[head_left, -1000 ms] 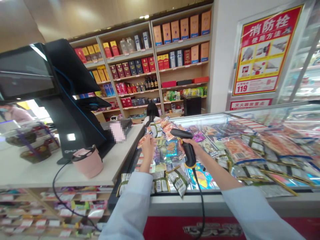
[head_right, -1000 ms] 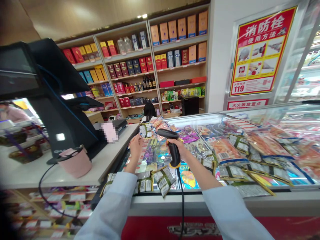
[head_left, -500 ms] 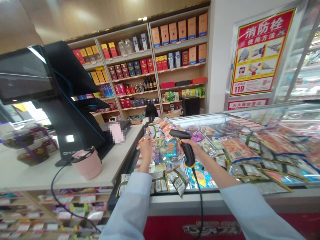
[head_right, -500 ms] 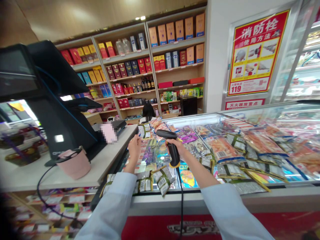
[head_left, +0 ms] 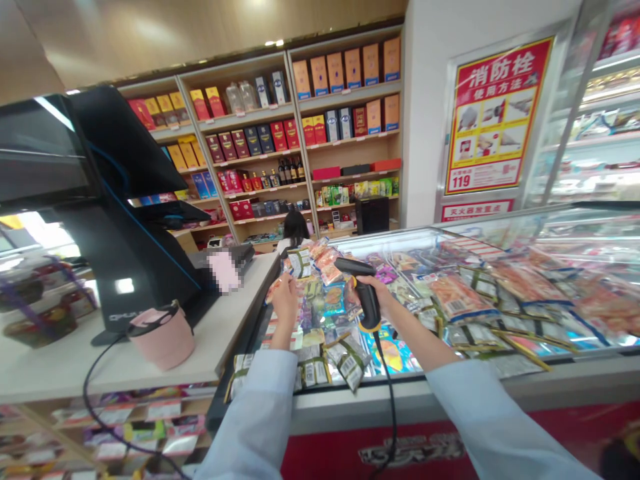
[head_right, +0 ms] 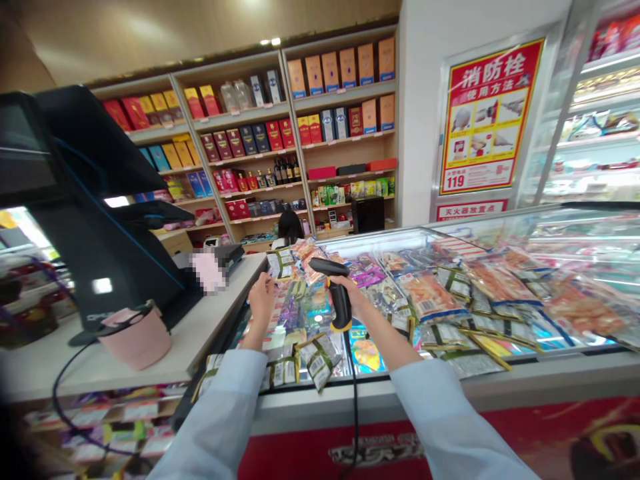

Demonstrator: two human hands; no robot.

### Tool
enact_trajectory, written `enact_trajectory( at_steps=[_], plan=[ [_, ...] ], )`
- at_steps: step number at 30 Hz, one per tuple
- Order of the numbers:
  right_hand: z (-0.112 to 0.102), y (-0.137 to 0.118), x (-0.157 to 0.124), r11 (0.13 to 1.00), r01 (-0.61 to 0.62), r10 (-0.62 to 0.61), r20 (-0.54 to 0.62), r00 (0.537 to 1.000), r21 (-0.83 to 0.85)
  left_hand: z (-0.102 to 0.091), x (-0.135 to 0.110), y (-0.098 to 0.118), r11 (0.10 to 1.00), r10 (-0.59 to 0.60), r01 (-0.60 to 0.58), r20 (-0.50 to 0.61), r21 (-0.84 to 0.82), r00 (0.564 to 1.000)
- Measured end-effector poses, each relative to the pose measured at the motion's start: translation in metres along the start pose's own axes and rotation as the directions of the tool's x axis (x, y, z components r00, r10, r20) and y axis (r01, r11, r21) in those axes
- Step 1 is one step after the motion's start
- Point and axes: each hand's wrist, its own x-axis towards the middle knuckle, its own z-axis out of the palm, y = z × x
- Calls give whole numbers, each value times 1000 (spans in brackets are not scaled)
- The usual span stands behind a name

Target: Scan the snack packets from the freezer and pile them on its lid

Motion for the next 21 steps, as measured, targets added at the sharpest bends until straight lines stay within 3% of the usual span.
enact_trajectory(
  at_steps=[4,7,10,13,17,21],
  plan=[
    [-3,-26,-17,999,41,-38,-78,996,28,-6,1,4,995,4,-11,-65,-104,998],
    [-15,-59,-43,989,146,-147,-109,983,-17,-14,3,19,971,47,-66,-88,-232,995],
    [-39,-91,-76,964,257,-264,-164,951,-62,-20,0,48,900,131,-134,-34,-415,991],
    [-71,-113,-108,949,302,-314,-251,916,-85,-17,-15,89,788,263,-151,105,-596,959],
    [-116,-119,-147,922,350,-387,-390,836,-165,8,-52,144,752,403,-141,280,-644,871],
    [-156,-102,-181,875,405,-484,-484,729,-265,50,-86,172,853,494,-345,389,-392,778]
  ],
)
